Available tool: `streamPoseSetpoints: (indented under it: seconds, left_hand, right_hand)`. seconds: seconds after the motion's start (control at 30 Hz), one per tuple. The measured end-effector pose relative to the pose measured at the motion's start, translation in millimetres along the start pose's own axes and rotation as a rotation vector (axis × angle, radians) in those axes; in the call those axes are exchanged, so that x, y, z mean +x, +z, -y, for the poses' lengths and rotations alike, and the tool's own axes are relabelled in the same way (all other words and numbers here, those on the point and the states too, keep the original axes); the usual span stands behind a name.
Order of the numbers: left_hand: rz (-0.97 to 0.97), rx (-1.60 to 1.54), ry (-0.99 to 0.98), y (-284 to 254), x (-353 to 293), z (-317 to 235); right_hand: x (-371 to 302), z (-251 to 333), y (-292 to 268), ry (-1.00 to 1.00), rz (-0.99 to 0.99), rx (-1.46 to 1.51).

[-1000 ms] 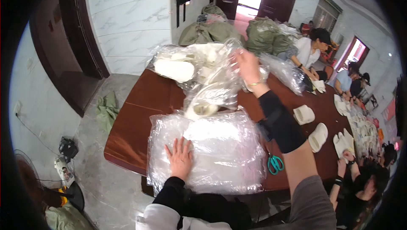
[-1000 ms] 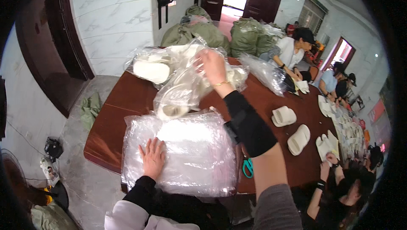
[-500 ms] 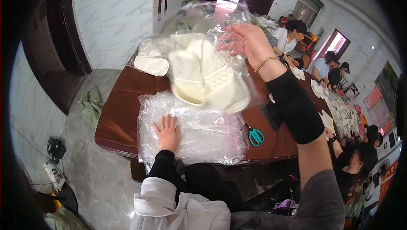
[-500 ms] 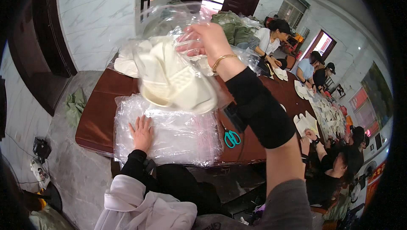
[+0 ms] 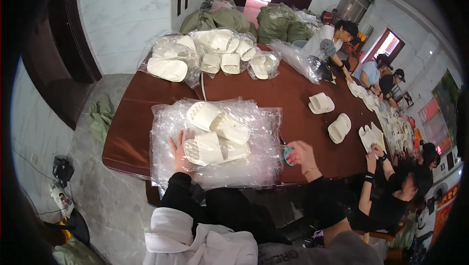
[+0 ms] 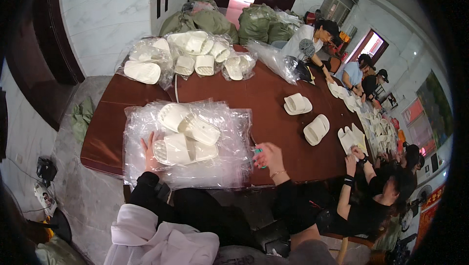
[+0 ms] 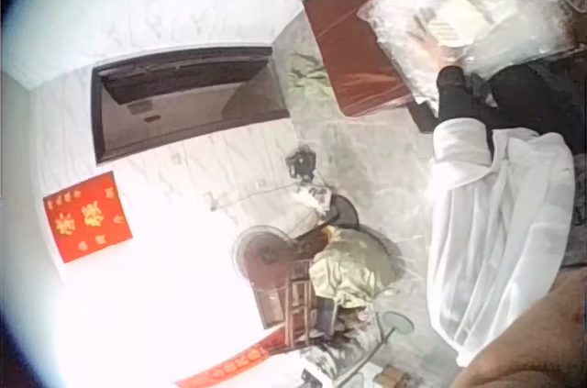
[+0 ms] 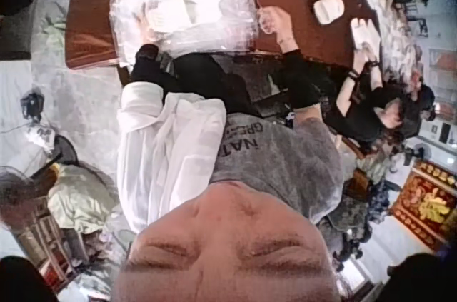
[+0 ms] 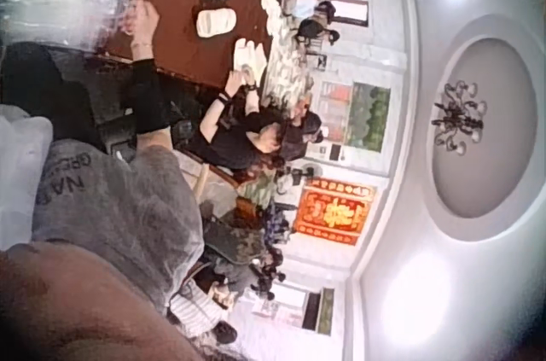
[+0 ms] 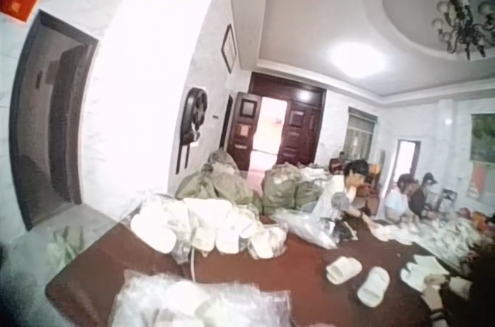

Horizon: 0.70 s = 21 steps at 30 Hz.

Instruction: Assembling and inspecting white slipper components at a production table.

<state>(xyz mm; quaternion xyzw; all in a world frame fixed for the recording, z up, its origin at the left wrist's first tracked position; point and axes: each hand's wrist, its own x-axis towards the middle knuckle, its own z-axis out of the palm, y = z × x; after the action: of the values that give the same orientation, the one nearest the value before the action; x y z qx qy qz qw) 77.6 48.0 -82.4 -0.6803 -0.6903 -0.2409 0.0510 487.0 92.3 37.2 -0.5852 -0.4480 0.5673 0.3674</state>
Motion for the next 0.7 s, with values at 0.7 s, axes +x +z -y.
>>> streamPoseSetpoints:
  seconds: [0.7]
  left_hand:
    - [0.087, 0.035, -0.05, 0, 6, -6]
  right_hand:
    - [141, -22, 93, -0.064, 0.465, -0.515]
